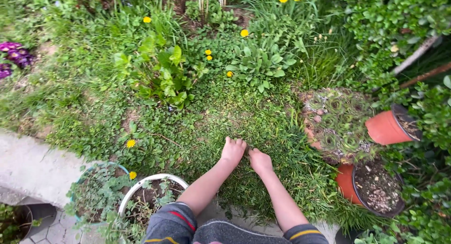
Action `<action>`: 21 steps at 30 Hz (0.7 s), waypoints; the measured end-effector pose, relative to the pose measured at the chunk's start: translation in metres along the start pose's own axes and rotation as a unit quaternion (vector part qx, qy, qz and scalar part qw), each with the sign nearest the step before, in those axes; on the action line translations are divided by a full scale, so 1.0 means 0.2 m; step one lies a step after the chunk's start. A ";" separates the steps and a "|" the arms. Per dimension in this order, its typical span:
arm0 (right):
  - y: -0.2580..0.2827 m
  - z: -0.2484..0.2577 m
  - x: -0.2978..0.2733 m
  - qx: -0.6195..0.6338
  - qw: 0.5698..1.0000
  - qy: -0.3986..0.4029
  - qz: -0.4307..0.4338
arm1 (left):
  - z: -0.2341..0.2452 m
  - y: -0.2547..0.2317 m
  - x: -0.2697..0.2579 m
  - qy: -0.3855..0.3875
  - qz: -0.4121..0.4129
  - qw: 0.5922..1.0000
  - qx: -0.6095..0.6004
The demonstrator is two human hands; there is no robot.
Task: The person pulls weeds from a garden bed by hand, gathering them into a small pile. The hands repeatedly reach into the grass and foliage to remove unwanted plants.
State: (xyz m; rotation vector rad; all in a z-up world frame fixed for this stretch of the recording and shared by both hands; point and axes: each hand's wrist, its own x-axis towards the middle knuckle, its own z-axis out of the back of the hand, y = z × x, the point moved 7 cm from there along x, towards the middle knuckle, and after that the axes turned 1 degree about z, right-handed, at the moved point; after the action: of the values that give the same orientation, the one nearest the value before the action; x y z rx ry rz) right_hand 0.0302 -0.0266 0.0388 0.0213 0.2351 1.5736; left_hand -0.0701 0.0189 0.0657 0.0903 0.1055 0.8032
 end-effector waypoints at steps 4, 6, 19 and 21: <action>0.12 -0.06 -0.16 0.041 0.998 0.026 0.043 | -0.12 0.08 0.02 0.037 0.032 0.999 0.017; 0.22 -0.03 -0.28 0.037 0.996 0.060 0.062 | -0.13 0.07 0.03 0.040 0.030 0.999 0.015; 0.24 0.24 -0.12 0.047 0.991 0.089 -0.088 | -0.35 -0.01 -0.09 0.142 -0.035 0.989 -0.022; 0.26 0.31 -0.07 0.033 0.988 0.098 -0.119 | -0.41 -0.05 -0.13 0.185 -0.077 0.979 -0.028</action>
State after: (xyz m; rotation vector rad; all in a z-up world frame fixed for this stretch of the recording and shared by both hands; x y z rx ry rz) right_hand -0.0110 -0.0317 0.1089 -0.1058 0.4287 1.3299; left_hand -0.0913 -0.0046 -0.0162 -0.1213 0.4357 0.6601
